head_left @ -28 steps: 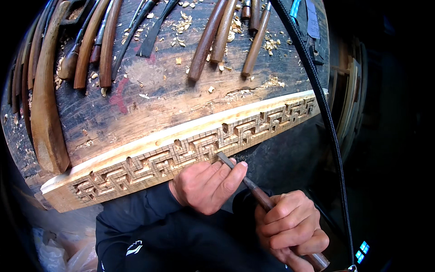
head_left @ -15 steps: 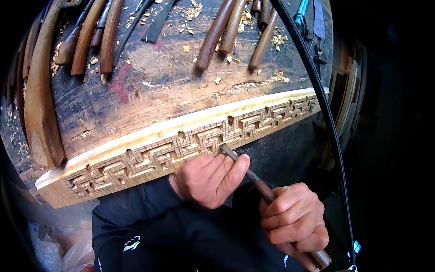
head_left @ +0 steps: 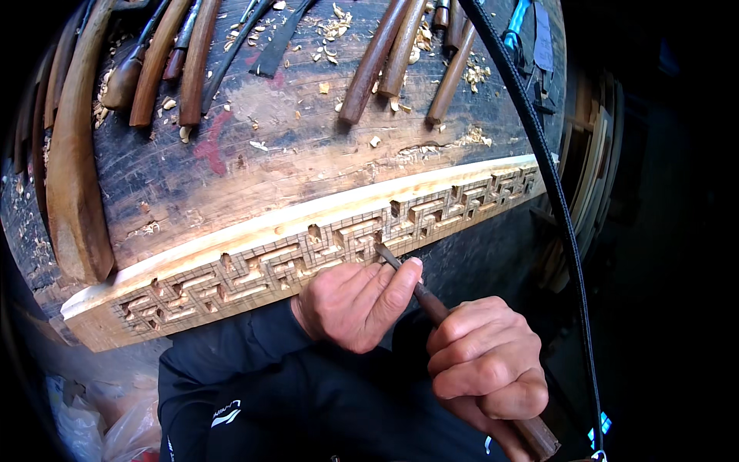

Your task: The person carves a geometric pattern into a block of wood. Using a chisel, the person pushes the blade through pre-drawn lines to remove material and create depth, clearing away wood shavings as they work.

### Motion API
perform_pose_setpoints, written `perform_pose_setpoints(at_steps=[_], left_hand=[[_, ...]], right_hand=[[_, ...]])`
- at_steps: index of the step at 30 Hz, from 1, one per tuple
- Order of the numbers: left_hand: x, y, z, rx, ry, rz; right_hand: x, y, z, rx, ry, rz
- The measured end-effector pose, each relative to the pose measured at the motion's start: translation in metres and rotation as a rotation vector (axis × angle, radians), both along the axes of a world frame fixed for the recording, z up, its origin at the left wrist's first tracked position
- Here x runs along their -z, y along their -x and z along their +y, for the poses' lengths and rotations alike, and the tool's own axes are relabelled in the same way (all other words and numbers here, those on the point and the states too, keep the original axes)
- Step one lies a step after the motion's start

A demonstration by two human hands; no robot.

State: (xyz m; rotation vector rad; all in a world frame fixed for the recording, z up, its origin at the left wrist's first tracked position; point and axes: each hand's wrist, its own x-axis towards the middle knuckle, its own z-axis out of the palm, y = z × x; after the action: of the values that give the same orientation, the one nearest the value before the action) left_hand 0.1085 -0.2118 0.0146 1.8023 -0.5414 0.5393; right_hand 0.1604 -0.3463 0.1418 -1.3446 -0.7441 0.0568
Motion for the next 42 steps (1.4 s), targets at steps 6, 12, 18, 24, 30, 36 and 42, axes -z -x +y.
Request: perform_pose_setpoints(at_steps=[6, 12, 18, 24, 30, 36, 42], left_hand=[[-0.002, -0.004, 0.001, 0.002, -0.047, -0.039], [-0.001, -0.01, 0.002, 0.072, -0.095, -0.118], [0.001, -0.008, -0.002, 0.057, -0.096, -0.138], [0.002, -0.007, 0.0, 0.028, -0.079, -0.12], [0.002, -0.005, -0.002, 0.01, -0.053, -0.097], [-0.001, -0.006, 0.003, 0.028, -0.072, -0.087], [0.002, -0.005, 0.001, -0.01, -0.088, -0.114]], right_hand=[[0.012, -0.002, -0.003, 0.089, -0.061, -0.056], [0.005, 0.01, -0.003, 0.242, -0.118, -0.221], [-0.003, 0.002, -0.009, 0.254, -0.065, -0.122], [-0.002, -0.002, -0.006, 0.214, -0.092, -0.045], [-0.005, -0.006, 0.0, 0.219, -0.01, -0.006], [-0.006, -0.003, 0.004, 0.182, -0.006, 0.04], [0.002, -0.002, 0.003, 0.145, 0.018, -0.013]])
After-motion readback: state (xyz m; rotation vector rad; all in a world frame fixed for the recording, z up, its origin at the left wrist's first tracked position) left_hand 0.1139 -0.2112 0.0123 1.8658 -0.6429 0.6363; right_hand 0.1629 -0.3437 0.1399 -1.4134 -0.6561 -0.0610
